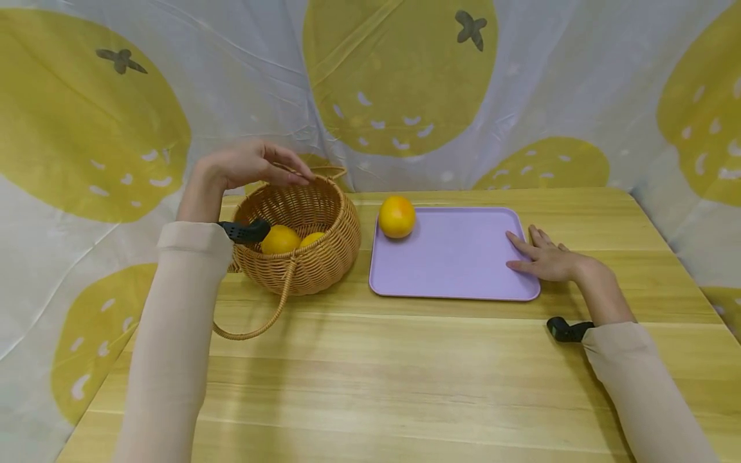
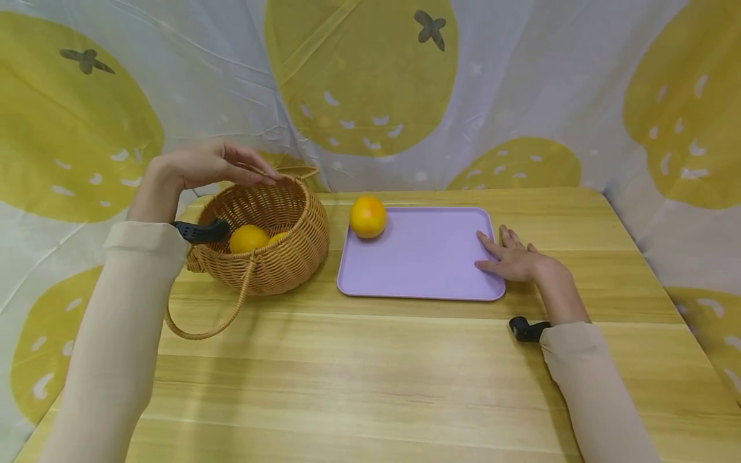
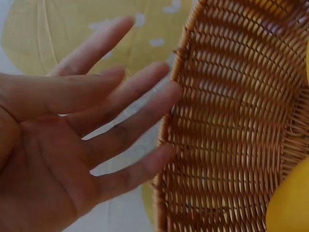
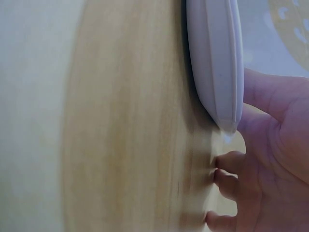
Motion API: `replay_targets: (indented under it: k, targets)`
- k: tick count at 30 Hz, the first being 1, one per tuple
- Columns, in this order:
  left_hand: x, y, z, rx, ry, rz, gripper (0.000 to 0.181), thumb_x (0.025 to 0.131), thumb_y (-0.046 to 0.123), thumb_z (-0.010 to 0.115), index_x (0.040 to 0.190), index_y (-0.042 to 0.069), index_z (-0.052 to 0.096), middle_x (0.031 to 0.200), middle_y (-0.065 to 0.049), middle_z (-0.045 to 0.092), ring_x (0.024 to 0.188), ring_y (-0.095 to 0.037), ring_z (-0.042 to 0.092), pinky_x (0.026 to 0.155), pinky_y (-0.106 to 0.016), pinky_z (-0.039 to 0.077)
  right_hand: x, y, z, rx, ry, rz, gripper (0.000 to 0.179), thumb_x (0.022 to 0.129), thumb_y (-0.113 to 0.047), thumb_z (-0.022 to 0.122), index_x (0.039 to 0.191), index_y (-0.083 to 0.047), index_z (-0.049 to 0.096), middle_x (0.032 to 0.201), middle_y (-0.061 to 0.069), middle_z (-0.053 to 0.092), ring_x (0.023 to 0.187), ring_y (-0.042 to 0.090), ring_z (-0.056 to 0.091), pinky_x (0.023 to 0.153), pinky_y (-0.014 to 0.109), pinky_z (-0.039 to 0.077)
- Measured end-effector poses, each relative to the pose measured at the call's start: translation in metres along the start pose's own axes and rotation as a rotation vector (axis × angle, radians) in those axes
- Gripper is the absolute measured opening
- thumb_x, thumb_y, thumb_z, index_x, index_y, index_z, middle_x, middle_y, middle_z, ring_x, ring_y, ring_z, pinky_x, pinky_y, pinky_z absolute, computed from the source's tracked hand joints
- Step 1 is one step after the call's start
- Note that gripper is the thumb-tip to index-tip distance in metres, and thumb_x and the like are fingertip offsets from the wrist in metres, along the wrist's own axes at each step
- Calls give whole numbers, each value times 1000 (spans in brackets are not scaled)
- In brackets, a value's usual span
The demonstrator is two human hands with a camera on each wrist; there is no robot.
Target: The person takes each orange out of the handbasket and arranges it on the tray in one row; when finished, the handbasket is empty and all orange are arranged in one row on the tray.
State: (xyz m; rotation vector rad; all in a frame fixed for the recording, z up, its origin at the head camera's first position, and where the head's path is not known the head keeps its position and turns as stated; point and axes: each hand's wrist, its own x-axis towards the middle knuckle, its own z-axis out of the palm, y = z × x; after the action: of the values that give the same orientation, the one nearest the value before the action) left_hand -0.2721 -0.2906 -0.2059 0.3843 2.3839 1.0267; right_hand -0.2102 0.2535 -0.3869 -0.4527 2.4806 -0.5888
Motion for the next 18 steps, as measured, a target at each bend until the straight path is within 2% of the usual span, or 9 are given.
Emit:
replay_targets:
  k: [2,4,8,10,11,15,18]
  targets:
    - [0,-8,-1,37,-61,-27,29,104,4,58,129,6,72,132,2,71,122,-11,65,98,-26,54,0,0,0,0,0,3,81,109,-46,45,165,-2,4,163,38,-21,152,56,-19,116,77,-8]
    - [0,-15,-1,61,-95,-67,29,104,1,57,127,8,74,131,3,72,121,-9,65,97,-25,53,1,0,0,2,2,3,81,110,-44,45,165,-2,4,163,38,-21,152,56,-19,116,77,-8]
    - [3,-27,0,103,-175,-144,29,104,3,58,127,10,74,140,-4,65,125,-13,59,106,-34,49,0,-2,0,4,5,-1,80,110,-45,44,165,-2,5,164,38,-21,152,57,-19,115,77,-9]
    - [5,-31,1,98,-242,-194,30,104,4,58,130,10,71,148,-10,58,129,-18,53,108,-40,47,-1,-2,-1,8,5,-3,81,109,-46,45,165,-3,5,164,38,-21,152,57,-19,115,77,-9]
    - [6,-34,2,103,-271,-219,31,104,4,58,132,11,71,151,-11,55,121,-21,54,103,-39,48,-1,-3,-1,11,5,-3,81,109,-46,45,165,-3,5,164,38,-21,152,57,-19,115,77,-9]
    - [8,-39,3,126,-358,-294,34,104,6,58,137,10,66,156,-15,49,139,-35,46,112,-45,45,0,-2,0,13,4,-3,81,110,-45,45,165,-2,5,163,38,-21,152,57,-19,115,77,-9]
    - [9,-41,4,167,-382,-338,37,104,9,60,141,9,63,157,-17,48,145,-33,43,111,-43,47,1,-1,0,-2,6,-4,81,110,-44,45,165,-2,5,163,39,-20,152,57,-18,115,78,-8]
